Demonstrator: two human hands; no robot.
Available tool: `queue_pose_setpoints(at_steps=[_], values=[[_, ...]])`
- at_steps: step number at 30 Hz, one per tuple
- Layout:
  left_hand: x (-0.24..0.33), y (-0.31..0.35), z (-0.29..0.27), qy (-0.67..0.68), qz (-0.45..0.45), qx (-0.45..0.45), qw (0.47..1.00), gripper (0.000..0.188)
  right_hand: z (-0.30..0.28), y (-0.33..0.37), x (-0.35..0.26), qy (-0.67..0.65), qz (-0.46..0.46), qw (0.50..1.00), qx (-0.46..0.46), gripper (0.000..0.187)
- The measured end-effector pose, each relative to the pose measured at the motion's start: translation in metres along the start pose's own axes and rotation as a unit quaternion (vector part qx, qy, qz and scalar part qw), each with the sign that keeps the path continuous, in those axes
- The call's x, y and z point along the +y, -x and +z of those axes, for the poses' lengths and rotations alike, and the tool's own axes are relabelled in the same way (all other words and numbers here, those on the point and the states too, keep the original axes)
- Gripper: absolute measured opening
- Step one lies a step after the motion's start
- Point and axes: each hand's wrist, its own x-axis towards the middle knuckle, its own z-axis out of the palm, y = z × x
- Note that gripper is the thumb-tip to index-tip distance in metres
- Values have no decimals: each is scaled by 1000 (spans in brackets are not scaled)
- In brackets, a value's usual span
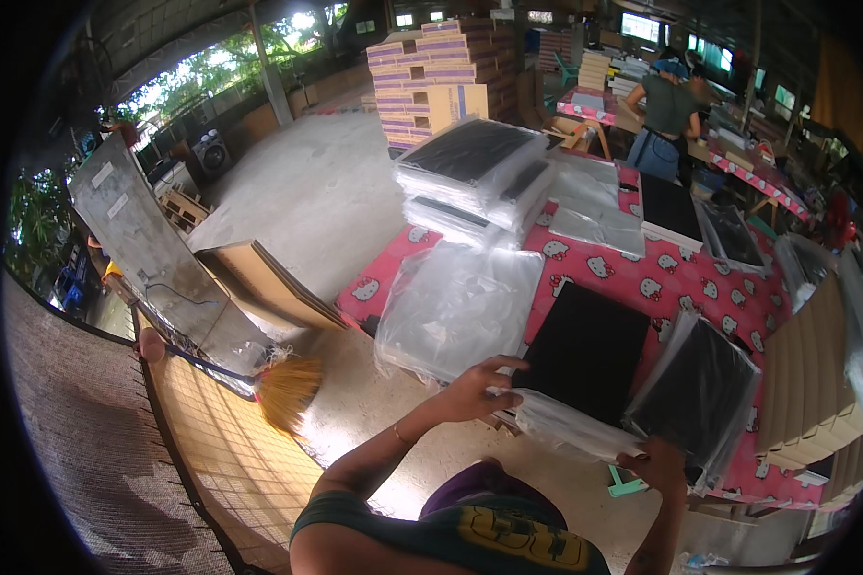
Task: The person picks up paper products and slides them into plastic bags by hand, placing the bagged items onto a stack on a table.
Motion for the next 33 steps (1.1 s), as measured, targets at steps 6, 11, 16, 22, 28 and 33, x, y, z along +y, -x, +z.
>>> queue_pose_setpoints(at_steps=[6,11,16,22,28,33], values=[[36,-24,-3,477,-205,-116,846,30,59,-18,18,-569,-231,764,197,49],[24,-25,3,231,62,-310,920,16,76,-25,26,-835,-194,509,83,50],[10,-37,-19,646,-190,6,739,25,30,-13,-27,-457,-303,819,-168,30],[-10,-9,-3,188,-135,-489,841,42,32,-28,-40,-874,-242,421,-15,47],[-1,-30,-42,697,-136,38,703,23,30,-33,-54,-458,-241,837,-180,31],[-66,-11,-24,555,-318,-314,702,21,105,-67,-2,-756,-352,551,-29,30]])
